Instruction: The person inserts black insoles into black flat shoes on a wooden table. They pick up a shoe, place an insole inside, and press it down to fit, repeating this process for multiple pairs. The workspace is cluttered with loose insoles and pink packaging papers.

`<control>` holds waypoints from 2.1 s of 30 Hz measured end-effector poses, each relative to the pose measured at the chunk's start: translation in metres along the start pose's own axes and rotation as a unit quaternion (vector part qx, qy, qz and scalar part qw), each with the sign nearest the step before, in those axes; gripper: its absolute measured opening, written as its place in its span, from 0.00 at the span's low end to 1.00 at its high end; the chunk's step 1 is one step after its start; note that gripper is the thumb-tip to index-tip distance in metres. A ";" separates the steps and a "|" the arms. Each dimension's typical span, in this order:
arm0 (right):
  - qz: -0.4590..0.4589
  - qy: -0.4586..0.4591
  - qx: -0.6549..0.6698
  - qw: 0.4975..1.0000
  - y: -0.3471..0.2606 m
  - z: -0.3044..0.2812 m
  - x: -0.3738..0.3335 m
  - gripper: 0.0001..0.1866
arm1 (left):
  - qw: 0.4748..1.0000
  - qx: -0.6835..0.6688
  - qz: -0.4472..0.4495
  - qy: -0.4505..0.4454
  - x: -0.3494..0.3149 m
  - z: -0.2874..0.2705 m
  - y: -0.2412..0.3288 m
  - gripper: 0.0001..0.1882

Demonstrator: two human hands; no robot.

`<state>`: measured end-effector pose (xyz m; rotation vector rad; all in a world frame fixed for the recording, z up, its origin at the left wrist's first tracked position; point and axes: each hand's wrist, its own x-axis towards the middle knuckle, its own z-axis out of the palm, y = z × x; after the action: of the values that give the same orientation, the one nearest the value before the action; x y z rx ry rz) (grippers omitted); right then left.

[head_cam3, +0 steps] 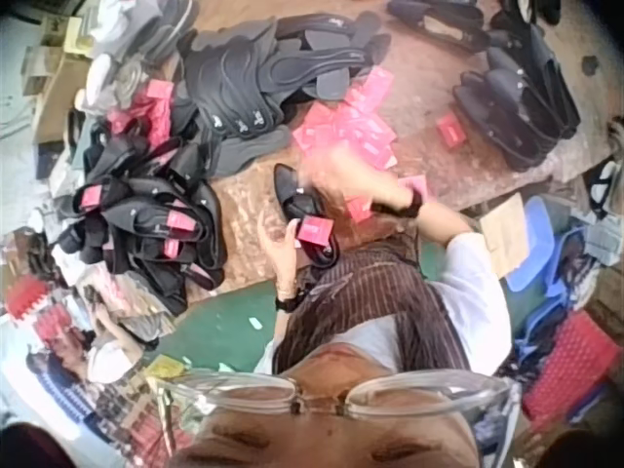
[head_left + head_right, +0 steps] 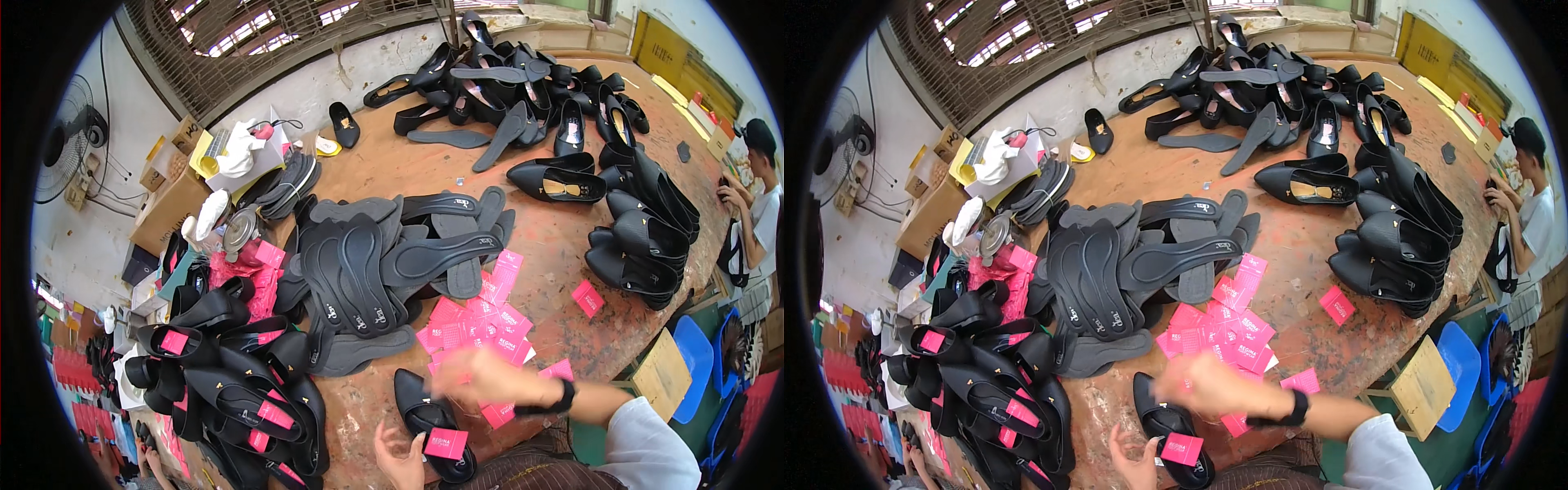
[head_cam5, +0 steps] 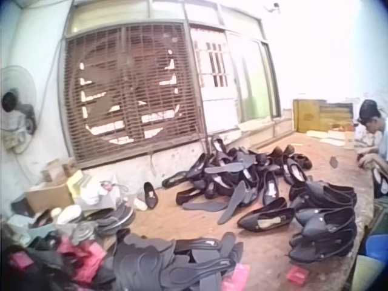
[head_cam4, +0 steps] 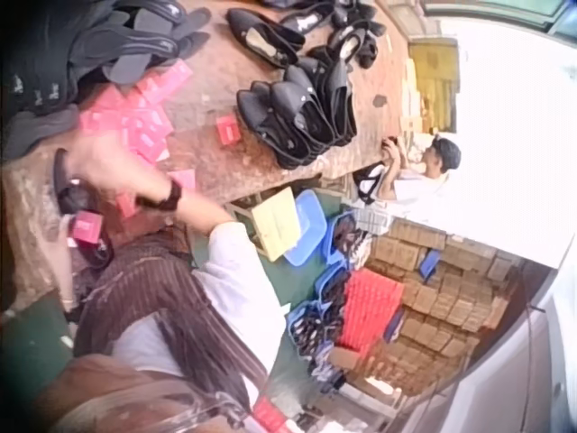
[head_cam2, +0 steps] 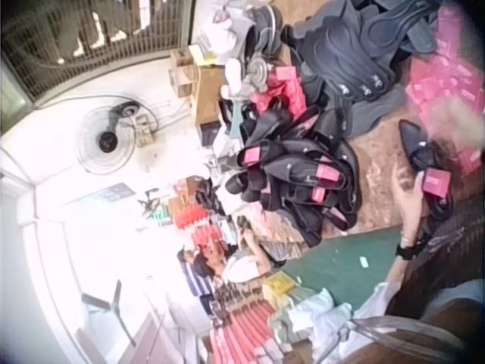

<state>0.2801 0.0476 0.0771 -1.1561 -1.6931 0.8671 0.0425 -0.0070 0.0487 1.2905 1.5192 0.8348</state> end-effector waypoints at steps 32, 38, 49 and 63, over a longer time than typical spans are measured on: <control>0.042 -0.014 -0.401 0.915 0.057 -0.155 0.178 0.15 | 0.831 0.344 0.238 0.367 0.258 -0.464 0.067 0.29; 0.285 0.095 -0.004 0.954 0.060 -0.217 0.133 0.08 | 0.890 0.233 0.284 0.269 0.167 -0.244 0.112 0.28; 0.302 0.158 0.239 0.909 0.051 -0.204 0.052 0.03 | 0.956 0.154 0.248 -0.003 0.118 -0.121 0.072 0.24; 0.122 -0.069 0.052 0.989 0.012 -0.103 0.045 0.15 | 0.758 -0.479 -0.202 -0.393 0.151 0.092 0.084 0.20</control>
<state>0.3722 0.1005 0.1162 -1.2728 -1.6154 1.1981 0.1572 0.1513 0.0616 0.3747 0.4689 0.5199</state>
